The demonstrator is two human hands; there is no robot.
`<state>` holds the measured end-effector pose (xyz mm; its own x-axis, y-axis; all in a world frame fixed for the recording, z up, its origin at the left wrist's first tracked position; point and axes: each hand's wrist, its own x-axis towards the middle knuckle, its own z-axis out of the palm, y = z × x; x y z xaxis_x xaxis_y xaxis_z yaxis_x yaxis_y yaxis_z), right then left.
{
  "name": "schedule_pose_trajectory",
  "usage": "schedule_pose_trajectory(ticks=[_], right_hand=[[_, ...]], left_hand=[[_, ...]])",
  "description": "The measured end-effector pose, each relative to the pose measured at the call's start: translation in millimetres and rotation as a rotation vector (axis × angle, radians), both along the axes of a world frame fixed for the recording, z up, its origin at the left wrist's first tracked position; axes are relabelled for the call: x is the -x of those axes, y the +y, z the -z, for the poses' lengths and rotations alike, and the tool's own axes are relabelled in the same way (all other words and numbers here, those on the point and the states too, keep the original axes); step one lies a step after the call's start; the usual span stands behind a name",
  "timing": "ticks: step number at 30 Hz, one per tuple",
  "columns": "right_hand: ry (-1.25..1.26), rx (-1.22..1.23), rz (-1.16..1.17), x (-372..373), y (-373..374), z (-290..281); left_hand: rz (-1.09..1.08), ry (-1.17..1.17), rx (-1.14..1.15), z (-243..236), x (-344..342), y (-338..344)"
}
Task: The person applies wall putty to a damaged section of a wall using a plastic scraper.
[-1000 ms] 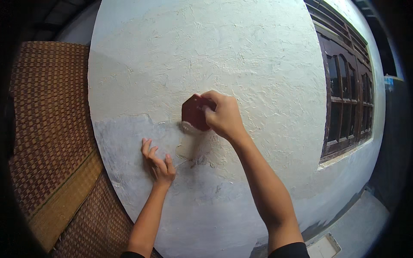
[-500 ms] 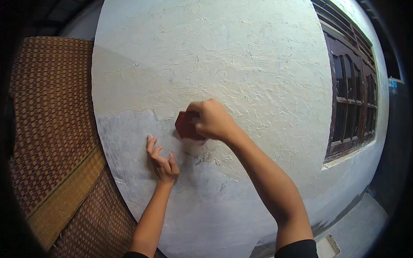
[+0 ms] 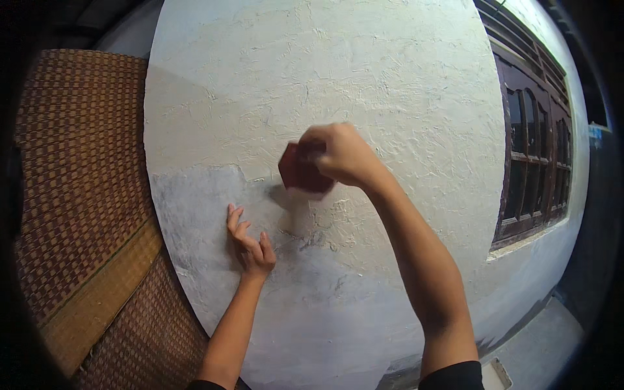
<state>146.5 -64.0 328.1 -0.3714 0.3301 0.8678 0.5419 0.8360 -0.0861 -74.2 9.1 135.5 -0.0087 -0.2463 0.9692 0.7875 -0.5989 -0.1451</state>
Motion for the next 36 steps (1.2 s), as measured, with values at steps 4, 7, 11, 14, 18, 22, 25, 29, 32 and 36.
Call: schedule_pose_trajectory(ticks=[4, 7, 11, 14, 18, 22, 25, 29, 32, 36], right_hand=[[-0.158, -0.079, 0.027, 4.9, 6.3, -6.3], [-0.029, 0.032, -0.053, 9.8, 0.4, -21.4], [-0.329, -0.008, 0.043, 11.2, 3.2, -25.1], [-0.312, -0.087, 0.081, 22.6, 11.1, -26.6], [-0.266, 0.019, -0.014, 20.4, -2.3, -35.1], [-0.373, -0.062, 0.132, 24.2, 7.4, -28.3], [-0.120, 0.037, -0.034, 16.7, -1.8, -34.5], [-0.400, 0.009, 0.031, 14.5, 3.7, -28.0], [-0.192, 0.045, -0.028, 14.6, 2.4, -31.8], [-0.273, 0.068, 0.007, 17.7, 0.6, -33.8]], left_hand=[[0.006, -0.003, -0.009, -2.0, -2.9, -1.3], [0.002, -0.008, -0.006, -0.4, -2.9, 0.0], [0.021, -0.017, -0.017, -2.5, -5.1, -1.4], [0.023, -0.016, -0.022, -3.0, -3.9, -1.9], [0.006, -0.020, -0.008, -1.1, -2.7, 0.2], [0.018, -0.025, -0.006, -2.7, -3.4, -4.2], [0.015, -0.019, -0.015, -1.7, -3.9, -3.1], [0.007, -0.032, -0.025, -3.8, -5.9, -5.8], [0.001, -0.032, -0.045, -3.7, -4.2, -2.8], [-0.003, -0.040, -0.032, -3.2, -3.0, -2.9]])
